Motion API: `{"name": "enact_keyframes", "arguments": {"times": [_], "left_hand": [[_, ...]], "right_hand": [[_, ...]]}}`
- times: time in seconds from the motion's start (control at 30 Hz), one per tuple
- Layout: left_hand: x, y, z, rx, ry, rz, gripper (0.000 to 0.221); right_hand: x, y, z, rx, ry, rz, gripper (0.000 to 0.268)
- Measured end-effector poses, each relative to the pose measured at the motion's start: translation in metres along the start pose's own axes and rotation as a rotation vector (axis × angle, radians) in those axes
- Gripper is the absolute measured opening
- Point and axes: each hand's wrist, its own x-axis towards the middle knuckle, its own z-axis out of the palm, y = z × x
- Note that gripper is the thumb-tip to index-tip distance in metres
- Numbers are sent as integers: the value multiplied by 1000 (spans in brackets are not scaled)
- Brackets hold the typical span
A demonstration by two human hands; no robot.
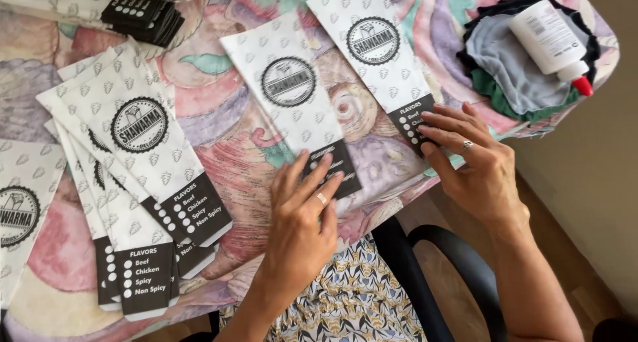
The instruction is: Applying glue to the side seams of paper food wrappers and pressing them together to assemble the bags.
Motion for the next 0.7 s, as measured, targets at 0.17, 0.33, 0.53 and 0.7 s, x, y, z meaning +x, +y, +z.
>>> {"name": "enact_keyframes", "arguments": {"times": [0.17,0.33,0.53,0.7], "left_hand": [[45,30,35,-7,-40,65,37],[71,46,83,-22,9,65,42],[64,59,78,-194,277,85,48],[10,18,-19,-23,363,62,16]], "right_hand": [[-5,20,-14,-70,-14,40,14],[-9,33,-23,-77,23,76,14],[-12,20,-26,-103,27,84,14],[-31,44,-20,-16,17,-7,17]]}}
